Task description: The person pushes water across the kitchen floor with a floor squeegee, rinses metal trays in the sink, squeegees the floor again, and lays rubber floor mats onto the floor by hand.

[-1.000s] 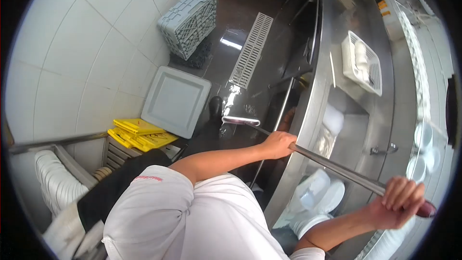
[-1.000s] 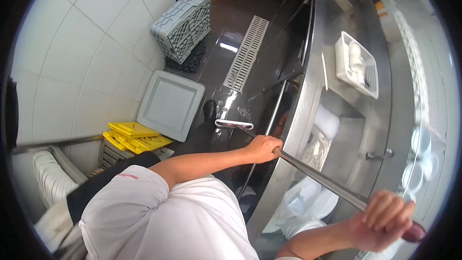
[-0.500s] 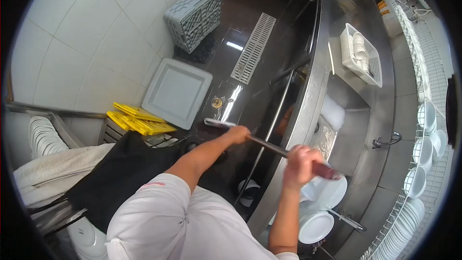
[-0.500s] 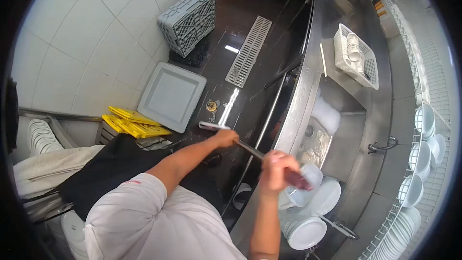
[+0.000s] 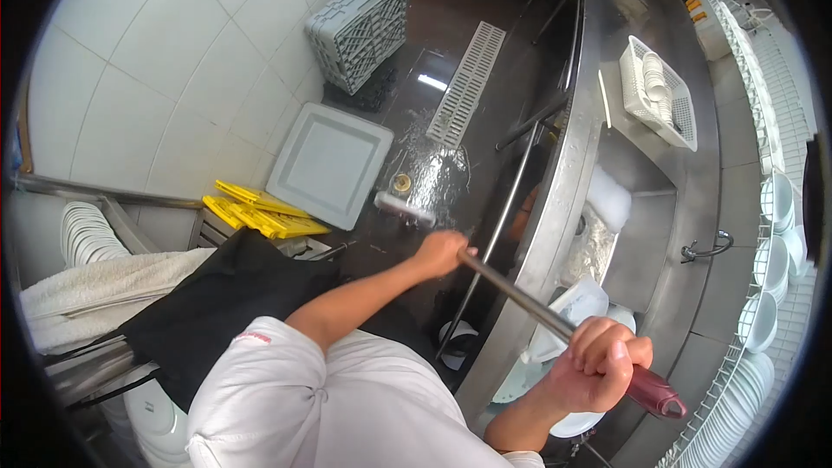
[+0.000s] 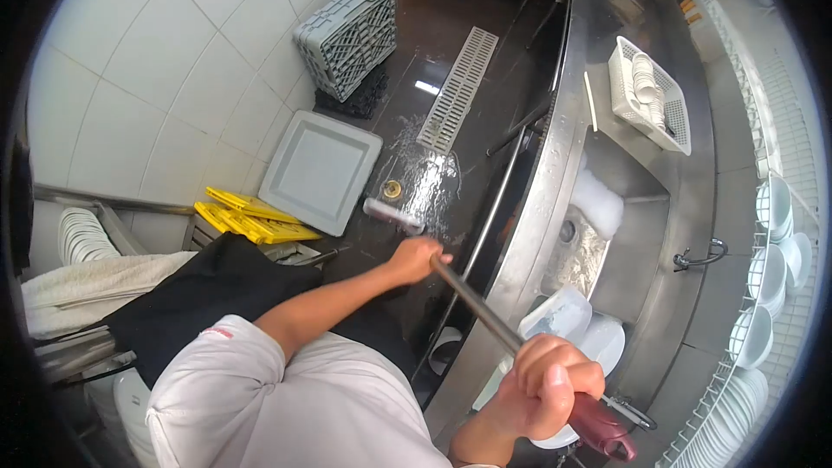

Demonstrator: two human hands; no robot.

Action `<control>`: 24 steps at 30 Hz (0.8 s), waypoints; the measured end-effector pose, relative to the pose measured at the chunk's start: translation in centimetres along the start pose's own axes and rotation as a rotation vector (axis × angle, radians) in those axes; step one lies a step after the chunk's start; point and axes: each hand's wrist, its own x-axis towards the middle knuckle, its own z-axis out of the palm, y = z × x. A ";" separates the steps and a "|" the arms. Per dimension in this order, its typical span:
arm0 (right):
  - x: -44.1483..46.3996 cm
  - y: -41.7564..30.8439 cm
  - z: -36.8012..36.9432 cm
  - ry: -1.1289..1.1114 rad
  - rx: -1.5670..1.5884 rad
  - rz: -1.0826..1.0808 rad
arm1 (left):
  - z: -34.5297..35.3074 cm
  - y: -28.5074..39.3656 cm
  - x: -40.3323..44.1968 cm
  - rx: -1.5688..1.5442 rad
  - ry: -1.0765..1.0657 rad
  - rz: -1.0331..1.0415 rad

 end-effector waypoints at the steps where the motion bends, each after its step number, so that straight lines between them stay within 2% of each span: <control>1: 0.3 -0.5 0.1 -0.028 0.026 0.046 | 0.2 0.4 -1.7 0.012 -0.034 0.004; 4: -0.4 4.0 1.1 -0.036 -0.089 0.183 | 2.2 -2.8 -5.3 0.011 -0.122 -0.040; 6: -0.3 6.5 1.8 -0.105 -0.044 0.187 | 3.1 -5.9 -5.4 0.040 -0.198 -0.074; 9: -2.8 12.4 2.2 -0.200 -0.199 0.026 | 3.3 -10.7 -2.0 0.090 -0.144 -0.255; 10: -3.2 13.6 2.0 -0.160 -0.125 0.028 | 3.9 -12.7 -0.2 0.119 -0.120 -0.289; 12: -1.5 13.8 1.9 0.074 -0.043 0.041 | 4.0 -13.1 2.8 0.169 -0.069 -0.239; 13: -0.7 13.1 1.6 0.098 -0.137 0.038 | 4.3 -12.6 3.5 0.148 -0.055 -0.229; 15: -0.1 12.1 -0.1 0.105 -0.092 -0.018 | 3.9 -11.2 6.2 0.114 -0.024 -0.184; 16: 0.0 10.8 -0.6 0.097 -0.095 -0.053 | 4.3 -9.9 6.8 0.026 0.086 -0.185; 18: -0.1 7.6 -1.5 0.179 -0.190 -0.054 | 4.1 -5.4 6.8 -0.156 0.303 -0.200; 20: -0.4 3.5 -1.8 0.203 -0.351 -0.088 | 2.8 -0.8 6.5 -0.222 0.305 -0.117; 21: -0.4 1.3 -3.0 0.088 -0.440 -0.201 | 3.1 0.2 6.5 -0.230 0.230 -0.010; 22: 0.2 -1.4 -2.2 0.072 -0.458 -0.228 | 3.4 1.1 6.4 -0.236 0.157 0.089; 24: 1.2 -8.6 -4.4 -0.248 0.081 0.018 | 2.7 3.8 5.8 -0.390 -0.235 0.227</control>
